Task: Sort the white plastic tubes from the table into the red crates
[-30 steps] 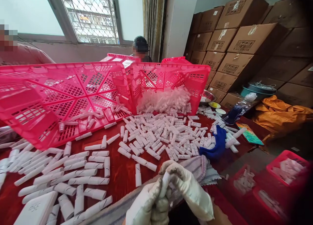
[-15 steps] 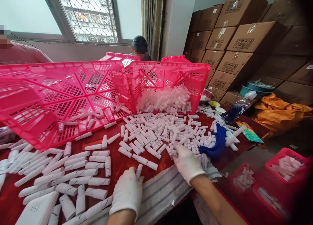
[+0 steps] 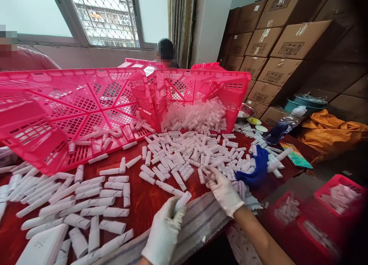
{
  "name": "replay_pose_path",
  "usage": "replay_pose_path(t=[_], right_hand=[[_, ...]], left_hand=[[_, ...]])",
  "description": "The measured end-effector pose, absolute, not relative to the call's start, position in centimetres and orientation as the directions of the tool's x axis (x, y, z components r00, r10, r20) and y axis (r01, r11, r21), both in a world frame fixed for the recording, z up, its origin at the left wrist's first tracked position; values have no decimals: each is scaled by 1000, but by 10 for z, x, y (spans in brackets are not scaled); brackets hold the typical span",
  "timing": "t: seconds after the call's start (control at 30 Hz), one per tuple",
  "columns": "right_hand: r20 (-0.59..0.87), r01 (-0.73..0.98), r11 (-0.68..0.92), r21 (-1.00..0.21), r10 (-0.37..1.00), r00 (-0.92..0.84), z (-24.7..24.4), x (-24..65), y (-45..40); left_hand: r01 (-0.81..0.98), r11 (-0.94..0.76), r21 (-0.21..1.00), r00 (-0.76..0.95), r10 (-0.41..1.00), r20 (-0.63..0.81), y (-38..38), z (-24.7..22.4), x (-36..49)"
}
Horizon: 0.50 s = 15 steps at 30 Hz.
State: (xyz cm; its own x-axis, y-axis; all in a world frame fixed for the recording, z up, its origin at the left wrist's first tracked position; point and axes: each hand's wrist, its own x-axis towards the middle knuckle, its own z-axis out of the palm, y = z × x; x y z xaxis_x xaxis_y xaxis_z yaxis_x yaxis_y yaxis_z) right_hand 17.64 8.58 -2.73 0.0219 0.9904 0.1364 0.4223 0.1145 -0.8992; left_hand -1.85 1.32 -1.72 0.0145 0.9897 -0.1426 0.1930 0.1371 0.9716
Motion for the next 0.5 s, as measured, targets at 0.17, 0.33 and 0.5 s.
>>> replay_pose_path(t=[0.17,0.33,0.5], right_hand=[[23,-119,11,-993,995,-96,4,151,55],[-43,-36,-55,-998,962,-268,10,151,45],[39,256,134,-957,938,-345,23,158,42]], left_hand=[[209,156,965,76,982,-176,8,-12,-12],[283,81,956,143,982,-126,7,-2,-22],[345,65,936,242,958,-156,2,4,-24]])
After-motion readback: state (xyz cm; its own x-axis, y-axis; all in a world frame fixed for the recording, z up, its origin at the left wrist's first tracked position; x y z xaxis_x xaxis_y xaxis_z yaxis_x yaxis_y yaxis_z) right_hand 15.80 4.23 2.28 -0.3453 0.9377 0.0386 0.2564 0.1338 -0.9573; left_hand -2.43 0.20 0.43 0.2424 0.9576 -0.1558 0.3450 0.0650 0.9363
